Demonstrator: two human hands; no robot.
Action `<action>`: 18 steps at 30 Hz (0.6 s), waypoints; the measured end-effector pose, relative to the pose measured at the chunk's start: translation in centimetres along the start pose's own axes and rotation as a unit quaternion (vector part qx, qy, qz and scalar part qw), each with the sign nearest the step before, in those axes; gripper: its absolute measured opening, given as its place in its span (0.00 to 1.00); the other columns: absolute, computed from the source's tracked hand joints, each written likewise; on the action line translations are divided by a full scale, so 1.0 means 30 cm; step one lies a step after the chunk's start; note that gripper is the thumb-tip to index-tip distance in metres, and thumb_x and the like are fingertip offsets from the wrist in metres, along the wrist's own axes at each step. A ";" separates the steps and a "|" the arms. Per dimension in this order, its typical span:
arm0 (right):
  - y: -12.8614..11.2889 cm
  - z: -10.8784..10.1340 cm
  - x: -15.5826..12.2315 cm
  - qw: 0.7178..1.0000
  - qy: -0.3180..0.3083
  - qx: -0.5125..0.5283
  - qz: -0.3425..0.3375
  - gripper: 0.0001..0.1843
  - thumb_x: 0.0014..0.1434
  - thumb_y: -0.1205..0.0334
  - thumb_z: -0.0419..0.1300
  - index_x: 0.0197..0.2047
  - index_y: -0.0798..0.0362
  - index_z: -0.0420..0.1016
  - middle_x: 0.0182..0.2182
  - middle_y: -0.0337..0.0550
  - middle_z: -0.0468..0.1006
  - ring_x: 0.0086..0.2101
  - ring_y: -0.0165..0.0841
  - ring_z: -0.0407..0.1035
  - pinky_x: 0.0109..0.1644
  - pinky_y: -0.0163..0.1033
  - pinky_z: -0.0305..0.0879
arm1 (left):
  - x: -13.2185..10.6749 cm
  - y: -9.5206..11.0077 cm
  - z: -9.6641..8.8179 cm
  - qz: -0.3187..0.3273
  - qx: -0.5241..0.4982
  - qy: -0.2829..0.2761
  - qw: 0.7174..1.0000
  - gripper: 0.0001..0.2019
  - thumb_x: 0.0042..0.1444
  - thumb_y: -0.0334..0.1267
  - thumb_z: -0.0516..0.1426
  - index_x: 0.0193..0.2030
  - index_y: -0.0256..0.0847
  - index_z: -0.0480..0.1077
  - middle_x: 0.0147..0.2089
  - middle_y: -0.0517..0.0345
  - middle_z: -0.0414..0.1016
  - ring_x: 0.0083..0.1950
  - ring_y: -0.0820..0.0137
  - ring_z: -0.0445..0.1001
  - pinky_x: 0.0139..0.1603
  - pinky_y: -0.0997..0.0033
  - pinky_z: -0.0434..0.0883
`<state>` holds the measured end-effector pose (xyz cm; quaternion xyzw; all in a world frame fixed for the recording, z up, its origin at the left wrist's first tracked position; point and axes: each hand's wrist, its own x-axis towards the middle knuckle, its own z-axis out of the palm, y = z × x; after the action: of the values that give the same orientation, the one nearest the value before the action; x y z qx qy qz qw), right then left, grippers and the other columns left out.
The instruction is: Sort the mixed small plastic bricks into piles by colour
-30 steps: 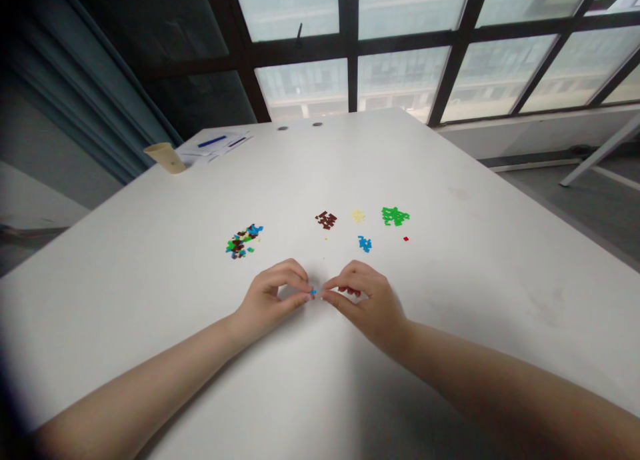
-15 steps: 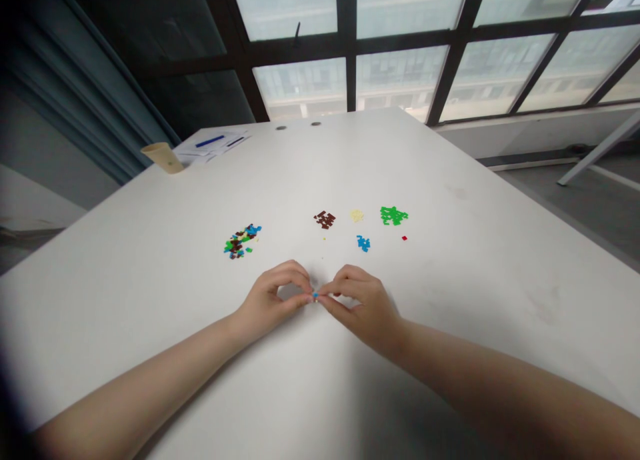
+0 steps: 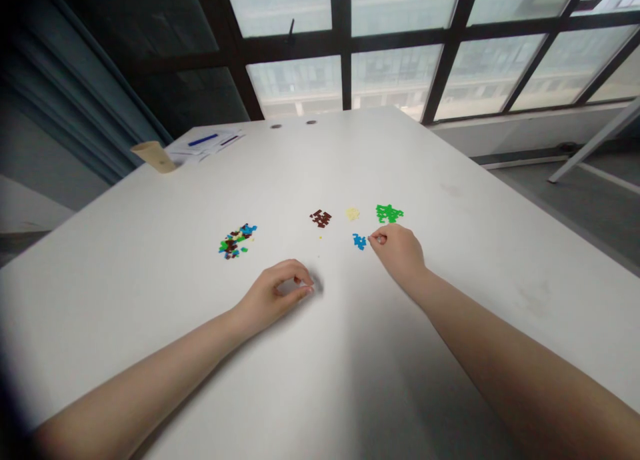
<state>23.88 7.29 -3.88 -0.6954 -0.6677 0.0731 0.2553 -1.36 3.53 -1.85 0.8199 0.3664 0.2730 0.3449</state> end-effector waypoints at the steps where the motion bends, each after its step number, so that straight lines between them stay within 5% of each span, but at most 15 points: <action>1: -0.001 0.001 -0.002 1.000 -0.005 -0.005 0.000 0.09 0.49 0.61 0.55 0.26 0.52 0.76 0.21 0.38 0.70 0.25 0.30 0.62 0.28 0.34 0.52 | 0.001 -0.002 -0.001 -0.009 0.008 0.004 1.000 0.04 0.53 0.31 0.53 0.32 0.40 0.69 0.34 0.58 0.71 0.37 0.73 0.68 0.40 0.74 0.64; 10: 0.000 -0.007 -0.018 0.998 -0.022 0.017 -0.058 0.11 0.53 0.60 0.53 0.30 0.53 0.76 0.24 0.41 0.71 0.28 0.32 0.63 0.32 0.35 0.55 | 0.011 -0.051 -0.025 -0.070 0.115 0.136 0.982 0.05 0.54 0.33 0.51 0.35 0.40 0.68 0.35 0.59 0.71 0.36 0.73 0.67 0.40 0.73 0.65; 15: -0.044 -0.017 -0.054 0.994 0.007 0.045 -0.104 0.09 0.53 0.64 0.51 0.29 0.54 0.72 0.23 0.40 0.68 0.27 0.31 0.61 0.31 0.35 0.54 | 0.028 -0.124 -0.206 -0.122 0.258 0.242 0.927 0.11 0.53 0.32 0.49 0.41 0.38 0.69 0.40 0.55 0.71 0.37 0.71 0.69 0.43 0.71 0.65; 18: -0.094 -0.010 -0.107 0.985 -0.039 0.066 -0.154 0.06 0.50 0.68 0.51 0.25 0.54 0.67 0.20 0.37 0.63 0.23 0.28 0.57 0.28 0.34 0.51 | 0.020 -0.170 -0.331 -0.244 0.358 0.205 0.878 0.13 0.51 0.33 0.50 0.41 0.41 0.72 0.43 0.52 0.71 0.40 0.65 0.70 0.43 0.67 0.65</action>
<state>21.19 4.05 -3.10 -0.5623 -0.7703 0.1037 0.2823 -10.05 10.15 0.45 0.6975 0.6903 0.1922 0.0013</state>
